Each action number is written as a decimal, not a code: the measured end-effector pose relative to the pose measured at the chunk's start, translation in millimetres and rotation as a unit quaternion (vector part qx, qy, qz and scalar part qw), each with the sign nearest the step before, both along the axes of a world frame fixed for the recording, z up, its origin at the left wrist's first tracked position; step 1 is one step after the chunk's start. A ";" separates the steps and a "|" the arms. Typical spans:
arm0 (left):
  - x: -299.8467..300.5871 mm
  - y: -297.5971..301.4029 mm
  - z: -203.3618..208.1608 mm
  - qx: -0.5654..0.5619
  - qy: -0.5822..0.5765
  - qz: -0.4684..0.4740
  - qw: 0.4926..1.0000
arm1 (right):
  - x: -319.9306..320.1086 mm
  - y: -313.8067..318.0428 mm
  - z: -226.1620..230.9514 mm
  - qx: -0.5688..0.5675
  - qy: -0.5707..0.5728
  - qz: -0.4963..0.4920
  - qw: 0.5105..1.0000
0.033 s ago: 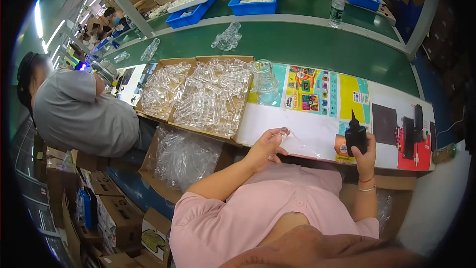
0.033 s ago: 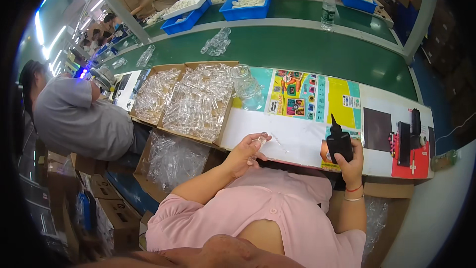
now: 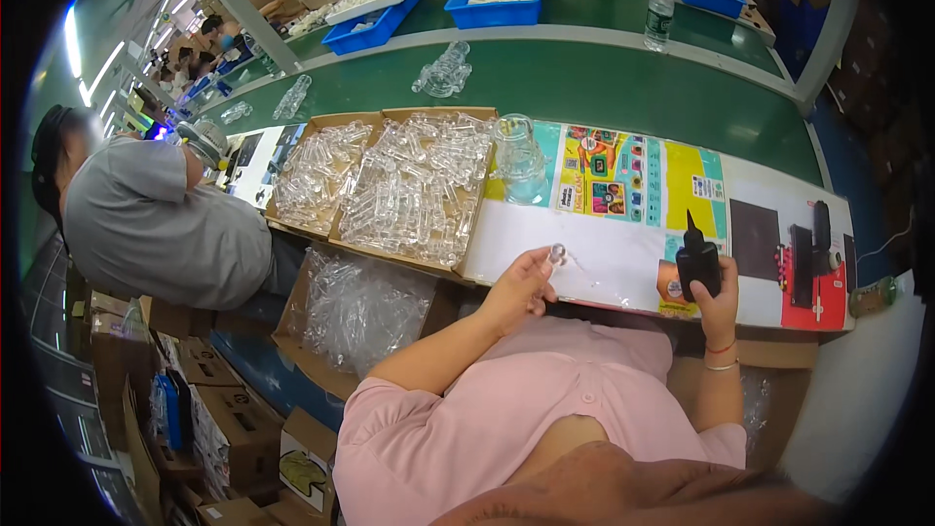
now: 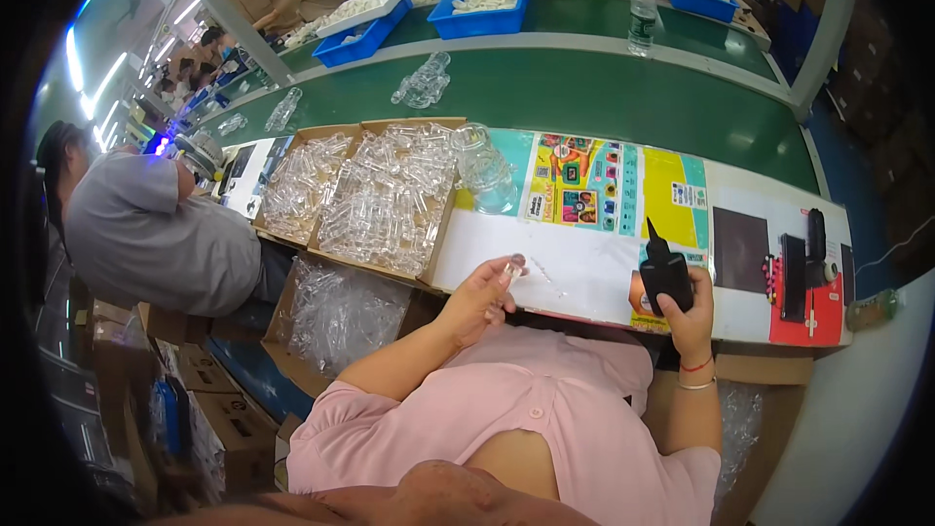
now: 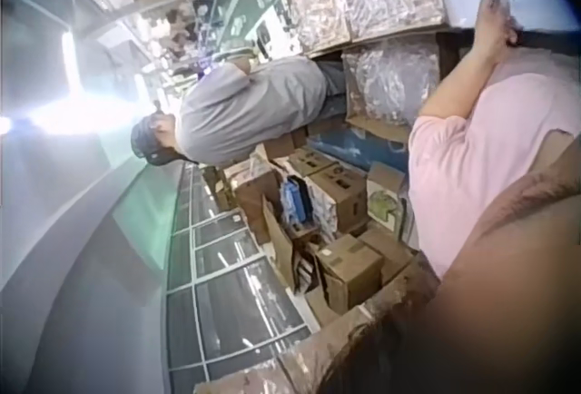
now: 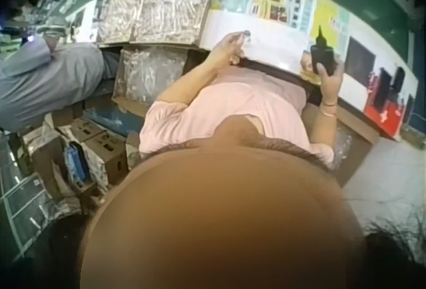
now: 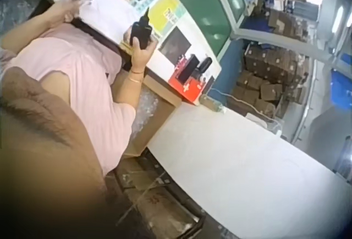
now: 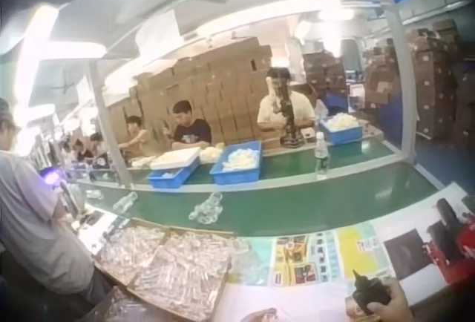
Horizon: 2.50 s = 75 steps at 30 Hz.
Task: Applying glue to small parts and wrapping glass mugs in bubble wrap before boxing them on an assembly line.
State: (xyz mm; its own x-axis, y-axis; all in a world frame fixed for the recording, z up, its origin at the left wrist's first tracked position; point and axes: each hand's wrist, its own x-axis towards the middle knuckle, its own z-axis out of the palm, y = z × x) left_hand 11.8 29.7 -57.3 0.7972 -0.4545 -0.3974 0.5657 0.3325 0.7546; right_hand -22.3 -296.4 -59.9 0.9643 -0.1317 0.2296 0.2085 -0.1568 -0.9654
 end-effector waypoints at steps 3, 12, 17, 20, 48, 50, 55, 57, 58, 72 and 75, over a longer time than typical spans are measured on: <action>4.8 0.3 0.9 0.037 -0.095 0.012 0.995 | 5.6 3.8 9.0 -0.005 -0.002 -0.007 1.000; 8.9 -1.1 45.5 0.059 -0.249 0.054 0.965 | 13.5 12.5 64.9 0.197 -0.116 0.005 0.973; -0.4 -13.0 53.3 0.036 -0.329 0.072 0.941 | 23.9 29.5 78.4 0.545 -0.132 0.020 0.828; -8.7 -30.2 68.0 0.016 -0.350 0.066 0.934 | 32.3 58.3 98.7 0.555 -0.155 0.024 0.817; -27.7 -32.9 57.2 -0.028 -0.456 0.114 0.882 | -22.0 98.9 107.5 -0.040 -0.289 0.008 0.956; -27.2 -32.7 57.1 -0.031 -0.464 0.117 0.878 | -21.8 100.6 106.1 -0.031 -0.291 0.000 0.956; -26.4 -32.2 54.8 -0.023 -0.466 0.118 0.876 | -17.9 105.5 103.5 0.052 -0.255 -0.013 0.965; -26.6 -31.0 54.8 -0.021 -0.469 0.118 0.875 | -19.2 104.0 106.0 0.070 -0.237 -0.004 0.969; -26.8 -29.7 54.8 -0.007 -0.476 0.115 0.872 | -21.8 101.9 108.8 0.073 -0.181 0.010 0.981; -23.2 -22.2 64.6 0.198 -0.612 0.151 0.751 | -27.1 88.0 133.9 -0.112 -0.232 0.053 0.965; -23.6 -20.1 67.2 0.212 -0.626 0.128 0.739 | -31.2 85.8 136.3 -0.206 -0.306 0.130 0.920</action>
State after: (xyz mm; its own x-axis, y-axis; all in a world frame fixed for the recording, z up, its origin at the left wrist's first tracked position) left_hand -11.8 9.7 9.9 0.6993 -0.2711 0.6615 -0.7052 -0.1097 0.7005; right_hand -53.5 -210.6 76.5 0.6242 0.3058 0.7189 0.7758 -0.3512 -0.5242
